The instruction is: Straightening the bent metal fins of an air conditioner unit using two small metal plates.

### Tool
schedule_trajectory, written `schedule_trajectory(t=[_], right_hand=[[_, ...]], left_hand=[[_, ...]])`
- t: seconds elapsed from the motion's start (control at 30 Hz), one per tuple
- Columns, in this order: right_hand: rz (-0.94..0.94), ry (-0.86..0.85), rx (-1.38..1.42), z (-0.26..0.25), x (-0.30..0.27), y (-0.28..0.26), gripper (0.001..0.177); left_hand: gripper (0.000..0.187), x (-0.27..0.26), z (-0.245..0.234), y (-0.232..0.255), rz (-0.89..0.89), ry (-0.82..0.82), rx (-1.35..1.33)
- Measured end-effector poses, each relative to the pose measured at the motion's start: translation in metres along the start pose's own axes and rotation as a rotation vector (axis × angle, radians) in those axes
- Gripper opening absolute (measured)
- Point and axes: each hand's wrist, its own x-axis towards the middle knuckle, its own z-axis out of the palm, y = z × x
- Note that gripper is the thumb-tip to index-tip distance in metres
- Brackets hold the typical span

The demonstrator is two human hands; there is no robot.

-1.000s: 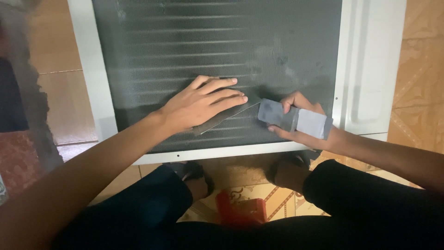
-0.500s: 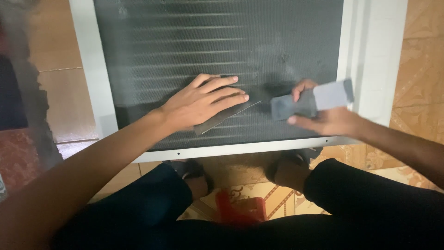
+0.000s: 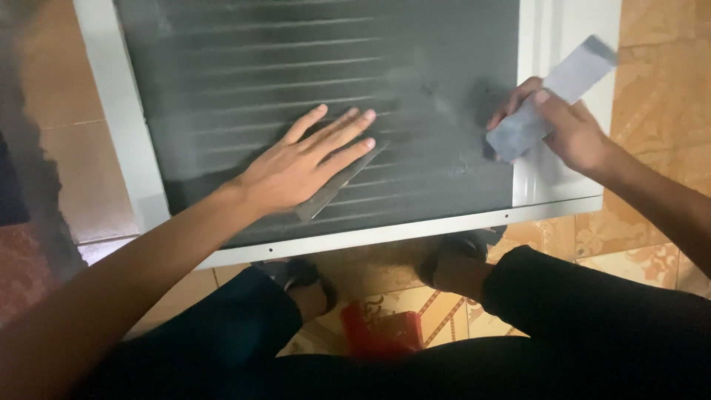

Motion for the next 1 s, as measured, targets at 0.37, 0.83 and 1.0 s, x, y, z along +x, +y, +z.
schedule_trajectory(t=[0.37,0.83,1.0], right_hand=[[-0.029,-0.055,-0.310,0.011,-0.003,-0.006,0.028],[-0.018,0.016,-0.385,0.017,-0.003,-0.009,0.031],[-0.026,0.012,-0.379,0.017,-0.004,-0.012,0.032]], left_hand=[[0.113,-0.002,0.001,0.001,-0.089,0.057,0.034],[0.118,0.002,0.003,0.006,-0.191,-0.021,0.361],[0.099,0.007,-0.004,0.009,-0.161,-0.062,0.382]])
